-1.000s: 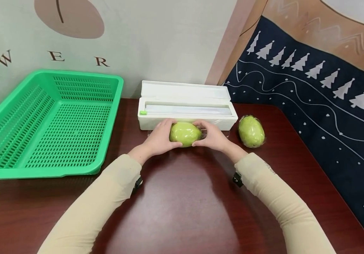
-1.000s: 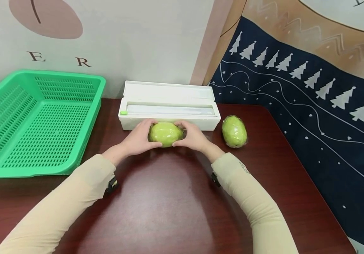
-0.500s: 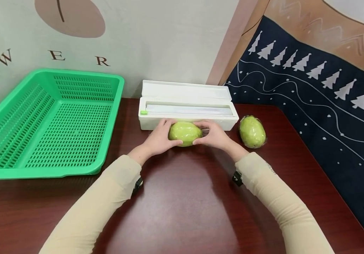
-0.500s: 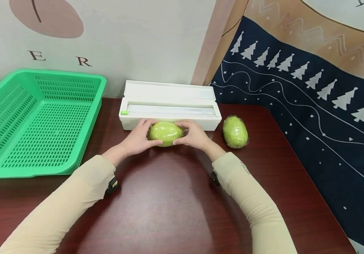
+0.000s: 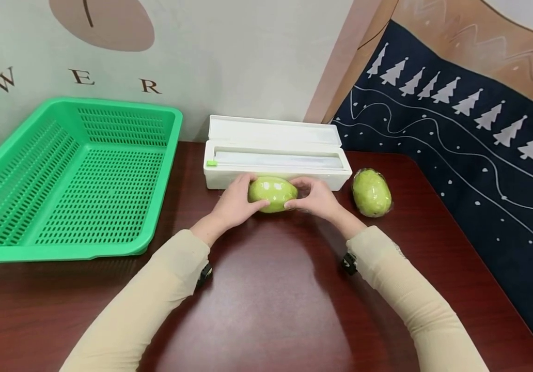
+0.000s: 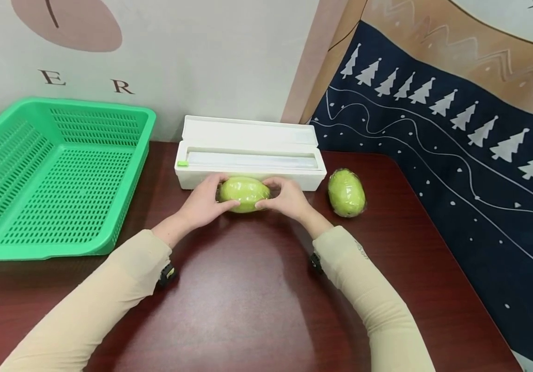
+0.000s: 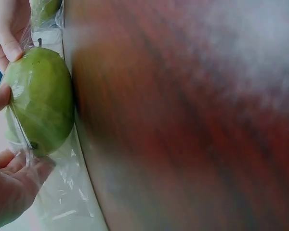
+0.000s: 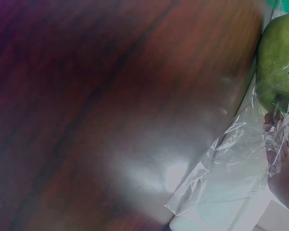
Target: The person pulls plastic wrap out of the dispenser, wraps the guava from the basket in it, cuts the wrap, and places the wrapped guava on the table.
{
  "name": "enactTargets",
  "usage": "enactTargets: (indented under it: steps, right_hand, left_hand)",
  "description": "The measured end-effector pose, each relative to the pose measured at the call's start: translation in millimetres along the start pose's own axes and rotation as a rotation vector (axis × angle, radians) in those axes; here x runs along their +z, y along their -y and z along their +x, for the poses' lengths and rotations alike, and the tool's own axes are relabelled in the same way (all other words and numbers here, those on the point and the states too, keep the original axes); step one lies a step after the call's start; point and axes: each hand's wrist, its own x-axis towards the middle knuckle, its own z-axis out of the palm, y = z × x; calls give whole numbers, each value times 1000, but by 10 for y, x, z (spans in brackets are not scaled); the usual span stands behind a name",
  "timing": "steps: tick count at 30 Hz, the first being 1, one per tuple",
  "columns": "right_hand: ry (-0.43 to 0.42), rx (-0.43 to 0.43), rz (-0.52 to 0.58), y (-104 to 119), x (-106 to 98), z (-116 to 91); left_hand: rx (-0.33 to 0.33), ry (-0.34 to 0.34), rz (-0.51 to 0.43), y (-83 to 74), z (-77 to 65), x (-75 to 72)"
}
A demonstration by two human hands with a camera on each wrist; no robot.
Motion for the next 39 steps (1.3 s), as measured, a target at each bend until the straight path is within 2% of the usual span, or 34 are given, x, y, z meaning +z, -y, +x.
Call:
enactTargets:
  steps: [6, 9, 15, 19, 25, 39]
  right_hand:
    - [35, 26, 45, 13, -13, 19]
    - [35, 34, 41, 19, -19, 31]
    - [23, 20, -23, 22, -22, 45]
    - [17, 39, -5, 20, -14, 54]
    - [18, 75, -20, 35, -26, 78]
    - [29, 51, -109, 30, -54, 111]
  left_hand:
    - [-5, -6, 90, -26, 25, -41]
    - [-12, -4, 92, -30, 32, -55]
    - [-40, 10, 36, -29, 54, -67]
    - [-61, 21, 34, -30, 70, -67]
    - [-88, 38, 61, -41, 91, -68]
    - [-88, 43, 159, -46, 108, -44]
